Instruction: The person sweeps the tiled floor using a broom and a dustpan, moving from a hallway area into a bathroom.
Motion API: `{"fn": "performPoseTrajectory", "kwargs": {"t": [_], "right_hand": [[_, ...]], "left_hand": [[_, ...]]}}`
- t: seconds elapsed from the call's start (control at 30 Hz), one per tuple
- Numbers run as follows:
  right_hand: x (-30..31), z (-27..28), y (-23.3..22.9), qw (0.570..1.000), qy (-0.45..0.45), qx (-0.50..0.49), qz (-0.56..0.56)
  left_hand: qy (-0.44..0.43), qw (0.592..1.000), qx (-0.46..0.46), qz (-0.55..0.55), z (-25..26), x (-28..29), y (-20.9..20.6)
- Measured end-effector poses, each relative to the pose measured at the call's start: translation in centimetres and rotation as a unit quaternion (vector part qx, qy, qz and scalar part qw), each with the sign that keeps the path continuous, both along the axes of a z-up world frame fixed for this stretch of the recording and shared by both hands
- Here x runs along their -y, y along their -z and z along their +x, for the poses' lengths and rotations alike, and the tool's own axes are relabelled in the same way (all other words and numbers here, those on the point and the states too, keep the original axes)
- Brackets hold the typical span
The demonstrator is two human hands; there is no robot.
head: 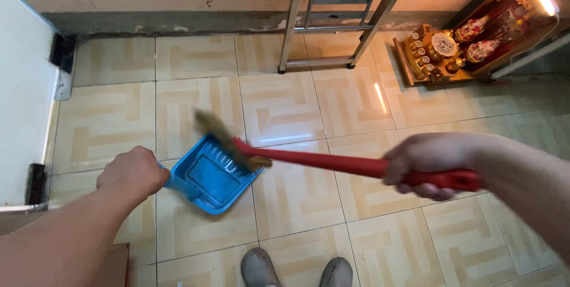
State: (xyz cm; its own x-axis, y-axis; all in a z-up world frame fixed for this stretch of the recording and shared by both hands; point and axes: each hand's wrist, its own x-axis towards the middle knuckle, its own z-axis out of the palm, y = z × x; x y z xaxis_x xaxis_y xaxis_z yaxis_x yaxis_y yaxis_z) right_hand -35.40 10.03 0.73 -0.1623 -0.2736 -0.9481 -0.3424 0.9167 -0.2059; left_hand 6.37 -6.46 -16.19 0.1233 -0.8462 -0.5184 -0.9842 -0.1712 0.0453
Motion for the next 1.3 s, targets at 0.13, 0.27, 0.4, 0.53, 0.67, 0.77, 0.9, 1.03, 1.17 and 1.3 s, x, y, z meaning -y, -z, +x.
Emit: {"fn": "performPoseTrajectory", "kwargs": {"t": [0.13,0.27,0.4,0.53,0.67,0.77,0.9,1.03,1.17,1.3], "right_hand": [[-3.2,-4.4,-2.4,0.994,0.049,-0.091,-0.022],[-6.0,-8.6,-1.5,0.973,0.106,-0.207,0.005],[-5.8,-14.7,2.9,0.971,0.040,-0.231,0.053],[-4.3,-15.3,6.8,0.971,0.153,-0.177,0.049],[-5.0,-8.3,10.0,0.987,0.124,-0.050,0.086],[-5.8,-3.1,9.0,0.994,0.009,-0.054,0.096],[-6.2,-3.2,3.9,0.997,0.030,0.022,0.070],[-7.8,-6.9,-1.5,0.996,0.074,-0.030,0.035],[-7.7,-10.7,-3.5,0.981,0.106,-0.165,0.009],[-4.4,-14.3,-1.1,0.968,0.022,-0.244,0.048]], "left_hand": [[0.007,1.000,-0.025,0.006,-1.6,1.2,-1.7],[0.052,0.998,-0.012,-0.024,-3.7,1.9,-2.3],[0.098,0.995,-0.002,-0.025,-5.6,1.9,-2.5],[0.120,0.993,0.011,-0.018,-7.0,1.3,-2.4],[0.119,0.993,0.021,-0.014,-8.0,1.3,-1.8],[0.129,0.991,0.030,-0.019,-8.5,1.1,-1.1],[0.125,0.992,0.034,-0.006,-8.7,1.1,-1.1],[0.115,0.992,-0.002,-0.045,-8.8,1.8,-1.6],[0.130,0.990,0.000,-0.046,-9.0,2.8,-2.0],[0.125,0.991,-0.002,-0.042,-9.2,2.8,-2.9]]}}
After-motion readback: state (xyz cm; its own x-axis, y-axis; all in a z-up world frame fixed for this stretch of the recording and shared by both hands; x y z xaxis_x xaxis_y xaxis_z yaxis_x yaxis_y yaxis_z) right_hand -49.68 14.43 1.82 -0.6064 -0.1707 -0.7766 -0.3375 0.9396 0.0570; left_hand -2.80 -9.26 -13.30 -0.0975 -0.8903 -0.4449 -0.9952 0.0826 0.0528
